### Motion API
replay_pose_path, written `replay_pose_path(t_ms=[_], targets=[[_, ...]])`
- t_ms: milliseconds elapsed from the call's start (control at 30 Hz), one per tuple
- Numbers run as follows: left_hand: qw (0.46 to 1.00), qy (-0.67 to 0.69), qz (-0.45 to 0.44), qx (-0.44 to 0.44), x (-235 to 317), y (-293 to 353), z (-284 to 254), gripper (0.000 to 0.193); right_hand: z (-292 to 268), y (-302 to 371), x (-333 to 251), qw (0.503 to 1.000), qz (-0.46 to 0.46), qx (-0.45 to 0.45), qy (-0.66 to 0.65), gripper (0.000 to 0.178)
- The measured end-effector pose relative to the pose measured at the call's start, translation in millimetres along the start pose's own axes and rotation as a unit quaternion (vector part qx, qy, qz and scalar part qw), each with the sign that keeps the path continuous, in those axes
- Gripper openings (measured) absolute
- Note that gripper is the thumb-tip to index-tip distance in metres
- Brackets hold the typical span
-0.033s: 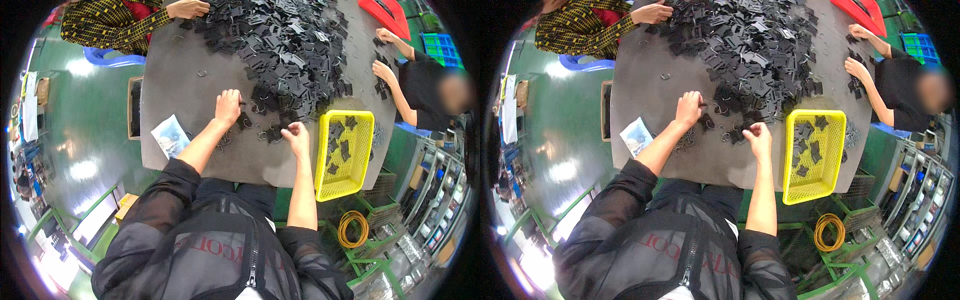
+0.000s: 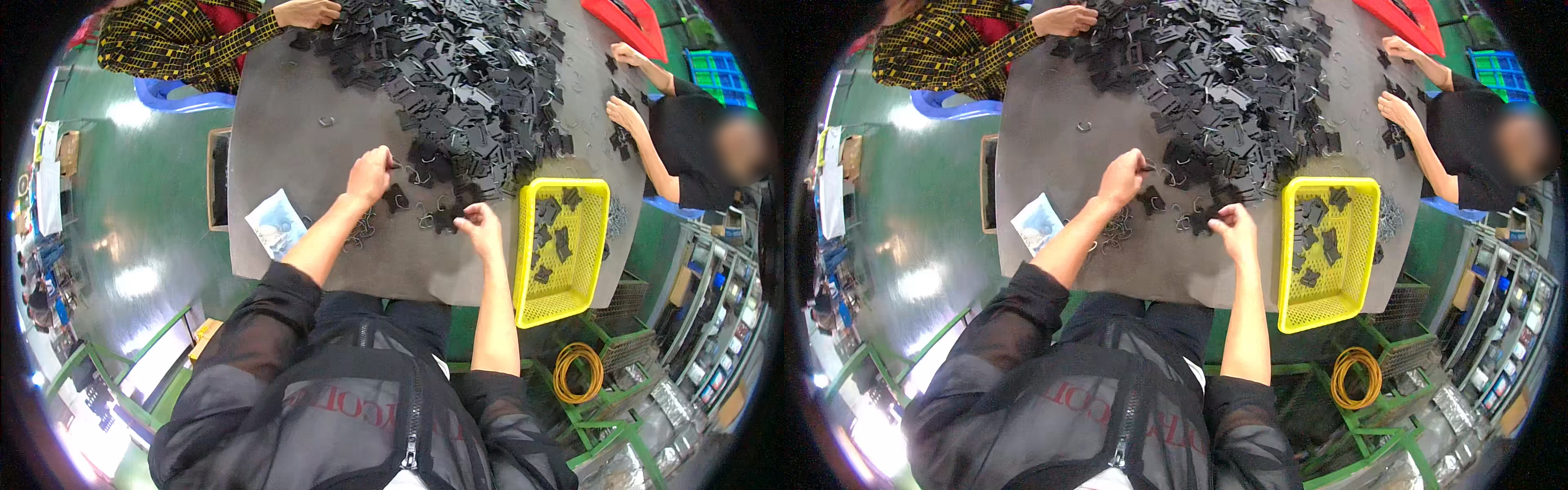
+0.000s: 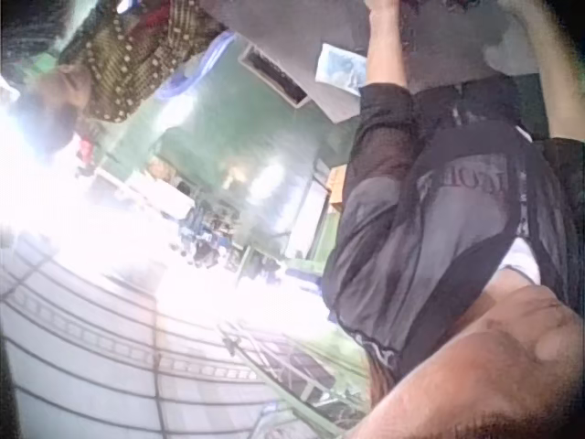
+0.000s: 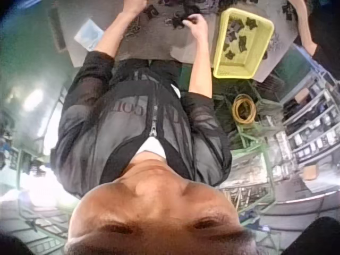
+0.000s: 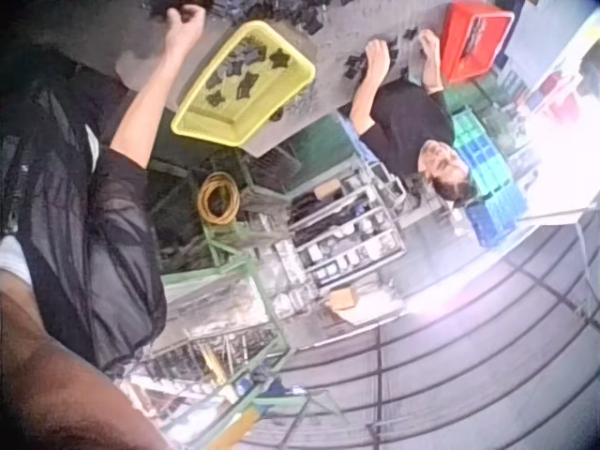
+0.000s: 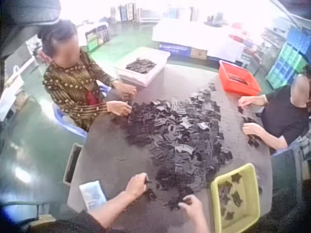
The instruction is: The person assembles components by attaching metal clips onto black plastic pieces by hand and placing the finished pieces into a plastic basket.
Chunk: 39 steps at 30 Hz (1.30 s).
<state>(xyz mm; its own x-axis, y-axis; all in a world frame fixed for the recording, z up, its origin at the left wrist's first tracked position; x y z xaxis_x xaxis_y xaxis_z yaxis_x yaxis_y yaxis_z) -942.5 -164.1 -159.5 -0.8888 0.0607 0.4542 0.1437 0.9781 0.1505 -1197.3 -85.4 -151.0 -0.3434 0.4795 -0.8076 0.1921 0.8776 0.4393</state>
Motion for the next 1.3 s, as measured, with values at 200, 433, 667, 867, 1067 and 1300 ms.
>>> replay_pose_path(t_ms=[200,433,667,867,1067,1300], targets=[[0.762,0.592,-0.194,-0.178,-15,34,-15,0.014,39,29,-4,0.932,0.043,0.009,0.359,0.054],[0.984,0.115,-0.117,-0.073,-6,61,-3,0.043,57,31,-3,0.94,-0.053,0.026,0.337,0.039],[0.992,-0.005,-0.094,-0.079,8,60,20,0.042,5,-1,1,0.935,-0.08,0.01,0.344,0.043],[0.996,-0.066,-0.051,-0.005,15,60,-23,0.022,13,-6,3,0.913,-0.091,0.017,0.397,0.041],[0.881,0.352,-0.269,-0.165,-52,70,-12,0.022,7,-1,15,0.937,-0.039,0.01,0.348,0.028],[0.858,0.406,-0.225,-0.218,19,80,22,0.026,-36,29,46,0.988,-0.007,0.074,-0.136,0.035]])
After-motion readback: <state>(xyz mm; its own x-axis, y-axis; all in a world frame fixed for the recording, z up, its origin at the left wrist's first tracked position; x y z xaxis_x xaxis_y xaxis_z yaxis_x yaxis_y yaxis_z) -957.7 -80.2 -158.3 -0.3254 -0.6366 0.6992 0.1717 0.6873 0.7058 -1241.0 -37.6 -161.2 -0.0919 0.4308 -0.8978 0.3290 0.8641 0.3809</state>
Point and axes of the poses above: each hand's wrist, its own y-axis away from the middle knuckle, its own z-axis out of the palm, x = y × z, the point moved 8 cm from there along -y, towards the middle knuckle, and after that the axes turned 3 degrees about -y, right-handed, at the moved point
